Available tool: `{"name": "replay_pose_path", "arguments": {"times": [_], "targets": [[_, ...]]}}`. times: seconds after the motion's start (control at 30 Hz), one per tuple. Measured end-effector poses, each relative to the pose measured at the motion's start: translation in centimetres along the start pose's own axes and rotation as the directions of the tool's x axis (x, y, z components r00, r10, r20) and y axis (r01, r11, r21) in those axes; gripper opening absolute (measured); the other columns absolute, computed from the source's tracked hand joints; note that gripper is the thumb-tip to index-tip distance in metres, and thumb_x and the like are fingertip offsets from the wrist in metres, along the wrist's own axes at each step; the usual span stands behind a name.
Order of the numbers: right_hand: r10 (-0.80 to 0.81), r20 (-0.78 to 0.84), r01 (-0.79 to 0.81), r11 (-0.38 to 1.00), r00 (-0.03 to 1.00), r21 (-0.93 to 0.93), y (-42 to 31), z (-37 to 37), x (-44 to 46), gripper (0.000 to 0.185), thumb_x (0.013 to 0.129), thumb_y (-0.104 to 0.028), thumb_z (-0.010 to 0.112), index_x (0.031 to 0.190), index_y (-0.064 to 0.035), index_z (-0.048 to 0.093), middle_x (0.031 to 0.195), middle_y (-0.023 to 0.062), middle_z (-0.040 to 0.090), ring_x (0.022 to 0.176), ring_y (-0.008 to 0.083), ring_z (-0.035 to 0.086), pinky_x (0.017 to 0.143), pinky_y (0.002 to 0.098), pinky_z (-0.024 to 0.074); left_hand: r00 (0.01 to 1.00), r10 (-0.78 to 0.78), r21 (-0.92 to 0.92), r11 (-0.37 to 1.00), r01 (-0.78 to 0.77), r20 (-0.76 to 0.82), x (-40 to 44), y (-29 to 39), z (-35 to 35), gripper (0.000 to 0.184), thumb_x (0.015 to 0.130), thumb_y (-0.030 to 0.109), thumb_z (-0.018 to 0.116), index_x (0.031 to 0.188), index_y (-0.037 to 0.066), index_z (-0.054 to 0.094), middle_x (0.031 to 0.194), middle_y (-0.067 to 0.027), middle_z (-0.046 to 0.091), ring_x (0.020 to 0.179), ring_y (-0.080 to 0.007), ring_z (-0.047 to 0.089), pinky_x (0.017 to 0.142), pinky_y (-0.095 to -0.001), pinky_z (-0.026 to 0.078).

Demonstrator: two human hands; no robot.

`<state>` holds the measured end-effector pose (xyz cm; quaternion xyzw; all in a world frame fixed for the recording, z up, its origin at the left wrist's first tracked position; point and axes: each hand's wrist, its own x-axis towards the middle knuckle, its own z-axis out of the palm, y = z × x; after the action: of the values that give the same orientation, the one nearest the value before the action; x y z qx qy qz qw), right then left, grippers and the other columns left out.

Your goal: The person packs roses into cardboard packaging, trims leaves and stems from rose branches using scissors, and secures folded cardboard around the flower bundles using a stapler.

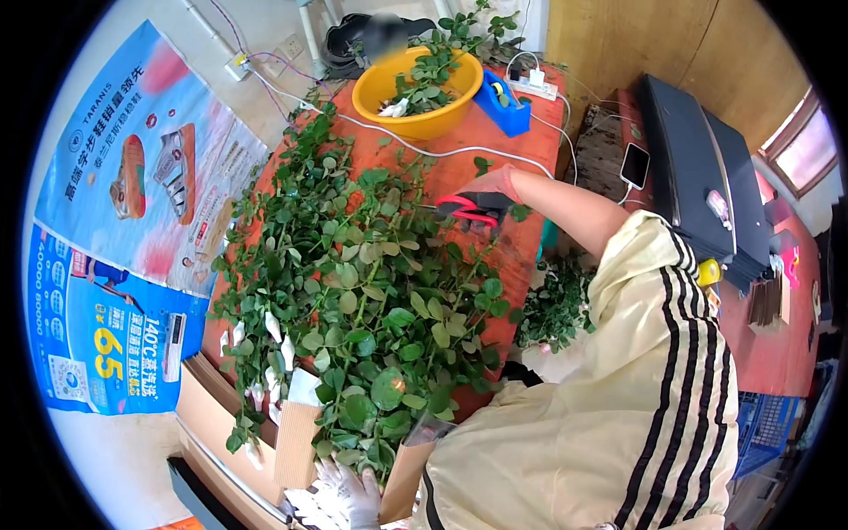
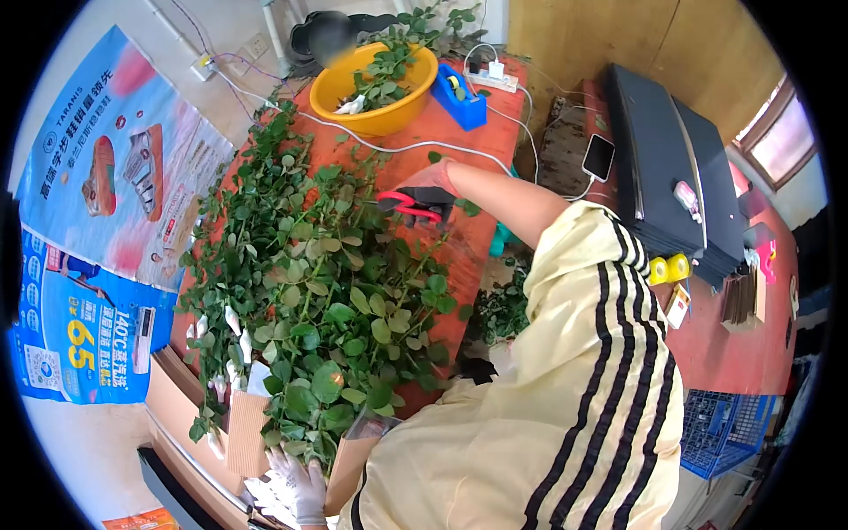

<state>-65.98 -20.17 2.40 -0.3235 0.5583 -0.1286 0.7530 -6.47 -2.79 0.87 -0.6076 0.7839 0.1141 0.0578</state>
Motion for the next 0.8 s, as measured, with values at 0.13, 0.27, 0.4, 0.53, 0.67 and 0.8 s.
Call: {"name": "replay_pose_path", "arguments": {"times": [0.13,0.27,0.4,0.53,0.67,0.8], "targets": [[0.023,-0.015,-0.024,0.995,1.0,-0.096,-2.0,-2.3,3.5,0.044,0.086,-0.056,0.049,0.111,-0.02,0.054,0.099,0.0082,0.064,0.06,0.015,0.061,0.064,0.0462,0.0539,0.999,-0.004,0.0,1.0,0.004,0.053,0.4,0.3,-0.7,0.081,0.077,0.035,0.053,0.137,-0.012,0.023,0.143,-0.0339,0.019,0.134,-0.0494,0.011,0.11,-0.055,0.008],[0.137,-0.033,-0.141,0.977,0.99,-0.158,-3.0,-1.9,5.6,0.044,0.083,-0.053,0.054,0.112,-0.0203,0.056,0.09,0.0057,0.067,0.061,0.0129,0.06,0.057,0.0423,0.0522,0.996,0.05,0.123,0.992,-0.041,-0.071,0.0,0.6,-0.8,0.062,0.082,0.03,0.057,0.127,-0.009,0.038,0.134,-0.032,0.034,0.128,-0.0484,0.026,0.105,-0.0564,0.021],[-0.03,-0.094,0.016,0.989,0.995,-0.147,-1.0,-1.1,7.3,0.026,0.082,-0.038,0.06,0.095,-0.0162,0.067,0.076,0.0019,0.063,0.053,0.0129,0.055,0.048,0.0322,0.0483,0.931,0.228,0.195,0.965,-0.176,-0.287,-0.8,-0.1,0.4,0.046,0.085,0.025,0.06,0.119,-0.005,0.052,0.129,-0.0311,0.045,0.123,-0.0466,0.039,0.1,-0.0593,0.031],[-0.063,-0.398,-0.148,0.867,0.915,-0.476,0.0,0.6,7.5,0.028,0.078,-0.039,0.059,0.085,-0.0129,0.068,0.078,0.0049,0.064,0.059,0.019,0.059,0.053,0.0415,0.0496,0.942,0.319,0.312,0.91,-0.273,-0.107,-1.4,-6.0,6.1,0.049,0.087,0.024,0.057,0.123,-0.007,0.048,0.133,-0.0319,0.04,0.125,-0.0478,0.036,0.102,-0.0576,0.03],[-0.079,-0.56,-0.282,0.8,0.825,-0.529,1.9,-1.1,8.6,0.034,0.075,-0.039,0.061,0.082,-0.0067,0.067,0.068,0.0074,0.061,0.055,0.0203,0.058,0.055,0.0424,0.0507,0.974,0.203,0.204,0.963,-0.178,-0.105,-1.3,-5.0,4.7,0.057,0.089,0.029,0.055,0.13,-0.008,0.041,0.136,-0.0318,0.035,0.127,-0.0478,0.031,0.106,-0.0527,0.025],[-0.176,-0.379,0.143,0.983,0.908,-0.114,2.6,-2.4,4.5,0.022,0.081,-0.026,0.064,0.083,-0.0041,0.068,0.065,0.0062,0.061,0.053,0.0146,0.059,0.048,0.0315,0.0517,0.989,0.125,0.187,0.976,-0.109,-0.076,-1.2,-3.3,2.8,0.061,0.09,0.034,0.054,0.132,-0.008,0.039,0.138,-0.0313,0.034,0.128,-0.0461,0.03,0.108,-0.0508,0.023]]}}
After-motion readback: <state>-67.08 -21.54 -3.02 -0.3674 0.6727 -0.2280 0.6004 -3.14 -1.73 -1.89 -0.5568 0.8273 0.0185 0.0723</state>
